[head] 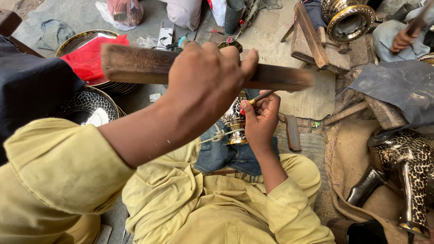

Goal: The person uses a hammer and a chisel to create a decorative pattern on a brass vase. They repeatedly strike the chisel against the vase's surface while holding it steady with their other hand.

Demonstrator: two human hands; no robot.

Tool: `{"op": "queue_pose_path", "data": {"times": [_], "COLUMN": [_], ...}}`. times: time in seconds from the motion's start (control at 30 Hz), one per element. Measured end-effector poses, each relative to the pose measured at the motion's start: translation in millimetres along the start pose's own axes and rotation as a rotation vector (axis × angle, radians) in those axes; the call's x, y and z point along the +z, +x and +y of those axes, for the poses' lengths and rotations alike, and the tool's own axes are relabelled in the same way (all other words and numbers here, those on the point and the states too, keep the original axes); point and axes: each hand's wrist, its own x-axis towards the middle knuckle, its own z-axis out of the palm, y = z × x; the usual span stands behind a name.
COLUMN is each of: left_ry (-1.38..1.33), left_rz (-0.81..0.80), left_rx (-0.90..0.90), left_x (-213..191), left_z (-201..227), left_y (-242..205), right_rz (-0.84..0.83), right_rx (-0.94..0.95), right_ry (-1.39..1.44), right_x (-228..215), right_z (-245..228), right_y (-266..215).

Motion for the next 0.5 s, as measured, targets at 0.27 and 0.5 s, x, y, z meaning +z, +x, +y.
{"op": "queue_pose_path", "data": {"times": [0.27,0.5], "left_ry": [-0.152,-0.19], "left_rz": [-0.161,-0.051], "left_rx": [-0.075,-0.126], "left_x": [-3.2,-0.8], "left_z": [-0.7,-2.9], "left_y": [-1.7,-2.1], "right_rz": [-0.015,-0.024], "right_rx": [-0.002,0.009], "right_ry": [-0.03,-0.049], "right_x": [-0.5,-1.6], "right_z": [1.1,3.2], "right_y": [0.9,0.0]}}
